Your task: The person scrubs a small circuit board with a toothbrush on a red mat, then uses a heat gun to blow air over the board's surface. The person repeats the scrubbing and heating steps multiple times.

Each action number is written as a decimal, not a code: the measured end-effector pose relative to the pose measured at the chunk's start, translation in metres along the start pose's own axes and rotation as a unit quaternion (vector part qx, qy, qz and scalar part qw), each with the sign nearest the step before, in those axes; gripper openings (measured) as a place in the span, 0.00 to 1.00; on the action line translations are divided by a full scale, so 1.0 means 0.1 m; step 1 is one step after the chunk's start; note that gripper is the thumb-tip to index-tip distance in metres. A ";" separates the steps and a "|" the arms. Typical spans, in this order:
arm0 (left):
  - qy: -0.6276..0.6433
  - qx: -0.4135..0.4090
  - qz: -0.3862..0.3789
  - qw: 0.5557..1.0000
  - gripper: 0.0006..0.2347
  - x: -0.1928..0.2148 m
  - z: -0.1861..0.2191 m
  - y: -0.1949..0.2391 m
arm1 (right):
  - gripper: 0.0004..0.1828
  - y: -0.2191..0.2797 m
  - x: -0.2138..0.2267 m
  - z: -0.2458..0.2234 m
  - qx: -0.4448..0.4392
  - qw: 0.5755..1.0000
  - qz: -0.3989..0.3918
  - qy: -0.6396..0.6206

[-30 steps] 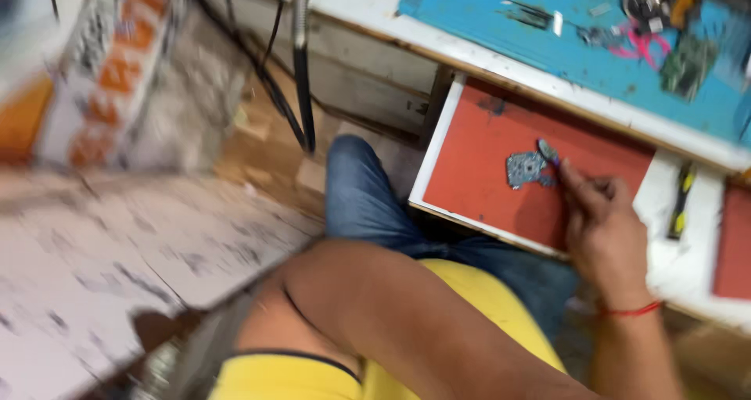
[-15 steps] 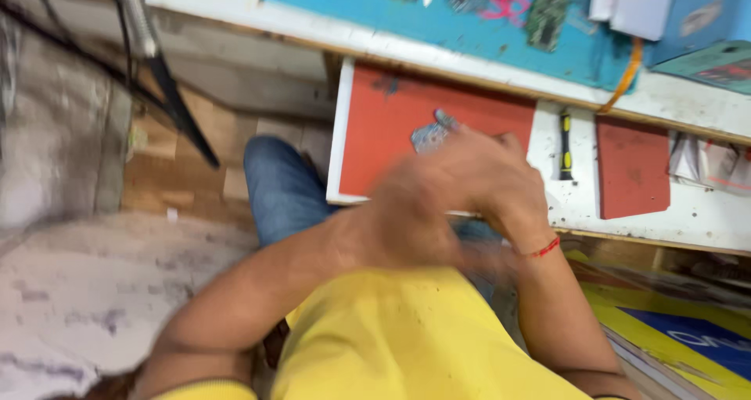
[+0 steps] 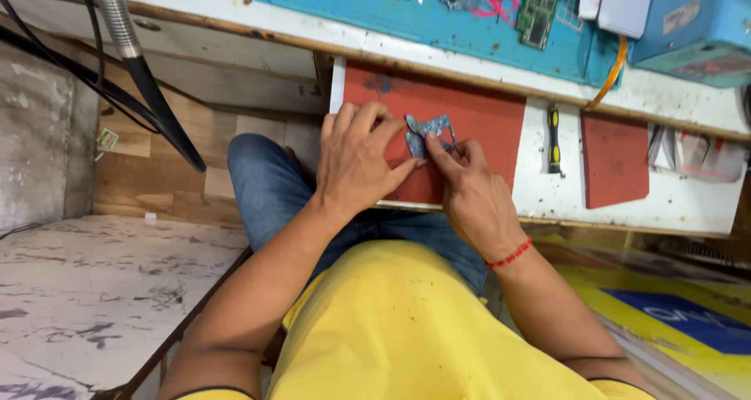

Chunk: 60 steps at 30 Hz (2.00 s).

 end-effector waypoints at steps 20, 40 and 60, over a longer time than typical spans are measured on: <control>-0.018 0.019 -0.035 0.999 0.29 -0.06 -0.08 -0.12 | 0.32 -0.08 0.00 0.03 -0.013 0.999 0.048 0.023; -0.059 -0.061 0.021 0.996 0.18 -0.03 0.08 0.00 | 0.32 0.09 0.14 0.06 -0.034 0.993 0.090 0.073; -0.066 -0.048 0.036 0.996 0.17 0.01 0.09 -0.14 | 0.36 -0.05 0.07 0.06 -0.012 0.998 0.039 0.053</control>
Point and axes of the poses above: each hand's wrist, its own y-axis away from the middle knuckle, its own x-axis out of the back of the hand, z = x × y, the point moved 8 cm from there along -y, towards the middle knuckle, and after that the axes turned 9 degrees about -y, right-handed, at the moved point
